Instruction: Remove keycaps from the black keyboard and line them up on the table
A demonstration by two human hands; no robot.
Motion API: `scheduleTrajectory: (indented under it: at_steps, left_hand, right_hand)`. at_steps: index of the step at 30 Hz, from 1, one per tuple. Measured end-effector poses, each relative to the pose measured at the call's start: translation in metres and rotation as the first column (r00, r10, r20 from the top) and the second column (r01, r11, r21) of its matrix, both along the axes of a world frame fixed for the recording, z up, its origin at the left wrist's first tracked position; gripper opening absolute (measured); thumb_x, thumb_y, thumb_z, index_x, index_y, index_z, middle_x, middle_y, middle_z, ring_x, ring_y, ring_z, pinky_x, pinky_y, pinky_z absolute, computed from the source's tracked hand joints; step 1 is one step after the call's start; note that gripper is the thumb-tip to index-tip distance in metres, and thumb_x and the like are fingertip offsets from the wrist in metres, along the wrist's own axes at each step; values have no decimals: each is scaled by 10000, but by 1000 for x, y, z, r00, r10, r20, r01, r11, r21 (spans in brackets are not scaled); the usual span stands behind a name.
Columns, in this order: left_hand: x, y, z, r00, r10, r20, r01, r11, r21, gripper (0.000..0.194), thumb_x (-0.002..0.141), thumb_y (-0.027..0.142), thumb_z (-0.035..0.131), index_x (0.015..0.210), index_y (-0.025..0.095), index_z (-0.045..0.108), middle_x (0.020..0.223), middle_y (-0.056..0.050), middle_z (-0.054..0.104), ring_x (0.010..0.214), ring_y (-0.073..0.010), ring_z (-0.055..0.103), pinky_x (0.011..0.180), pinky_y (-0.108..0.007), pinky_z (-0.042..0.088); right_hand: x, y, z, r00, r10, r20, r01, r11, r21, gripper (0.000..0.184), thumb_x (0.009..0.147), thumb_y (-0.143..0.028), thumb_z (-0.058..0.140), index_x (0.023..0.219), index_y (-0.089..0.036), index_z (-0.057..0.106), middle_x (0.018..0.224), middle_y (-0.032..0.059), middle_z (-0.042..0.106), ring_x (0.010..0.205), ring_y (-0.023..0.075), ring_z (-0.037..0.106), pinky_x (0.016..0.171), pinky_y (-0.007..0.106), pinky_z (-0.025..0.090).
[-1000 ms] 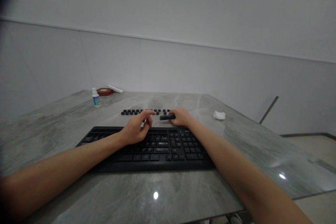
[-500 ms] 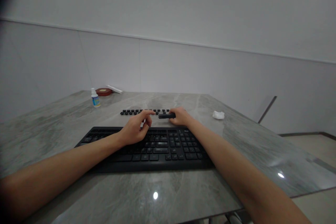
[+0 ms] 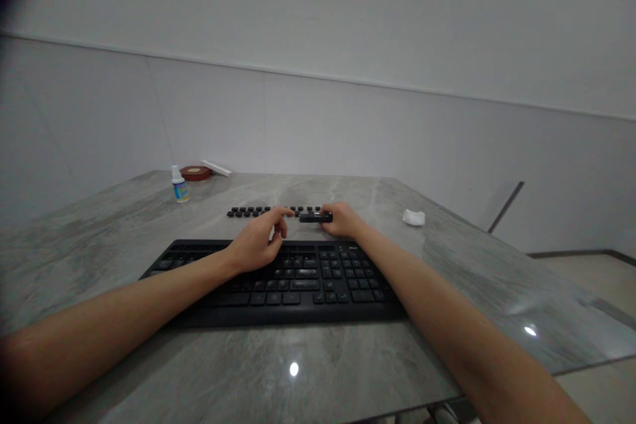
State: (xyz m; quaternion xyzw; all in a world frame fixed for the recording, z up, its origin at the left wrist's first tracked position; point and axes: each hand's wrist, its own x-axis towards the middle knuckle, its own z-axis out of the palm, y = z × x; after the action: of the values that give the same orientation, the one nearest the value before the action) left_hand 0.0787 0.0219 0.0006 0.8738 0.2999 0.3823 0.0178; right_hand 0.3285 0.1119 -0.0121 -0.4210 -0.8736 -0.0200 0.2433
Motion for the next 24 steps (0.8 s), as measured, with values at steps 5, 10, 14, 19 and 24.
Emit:
scheduleTrajectory:
  at_steps: [5,10,14,19,24]
  left_hand:
    - [0,0,0,1000,18,6,-18,1000,-19,494,705,-3,434,1168,169,446,779,0,584,746,-167,555,778,-317,454]
    - [0,-1,1,1000,29,-2,-29,1000,-9,507,704,-9,442,1178,169,437,785,2,581,756,-166,558,777,-314,456]
    - [1,-1,1,1000,28,-2,-28,999,-19,498,709,-7,443,1175,170,442,782,2,581,749,-165,557,765,-309,457]
    - [1,-1,1,1000,24,14,-24,999,-24,503,716,-5,434,1191,160,431,780,1,584,722,-162,552,756,-313,458]
    - [0,0,0,999,20,26,-20,1000,-17,516,713,-7,442,1199,166,425,774,5,581,701,-157,544,757,-314,459]
  right_hand:
    - [0,-1,0,999,36,13,-35,999,-33,176,689,-196,593,813,-149,708,722,60,697,659,162,603,634,236,402]
    - [0,-2,1,998,57,33,-55,997,-56,143,665,-201,602,758,-146,697,663,41,665,602,144,563,595,230,375]
    - [1,-3,2,999,46,12,-45,998,-38,170,653,-210,603,778,-140,694,703,52,669,647,158,574,633,242,393]
    - [2,-3,2,1000,22,-13,-22,999,-26,184,656,-220,595,791,-146,695,682,50,663,635,163,570,641,251,401]
    - [1,-3,2,999,32,-18,-33,999,-31,159,656,-221,600,769,-149,685,654,39,651,606,150,549,626,245,391]
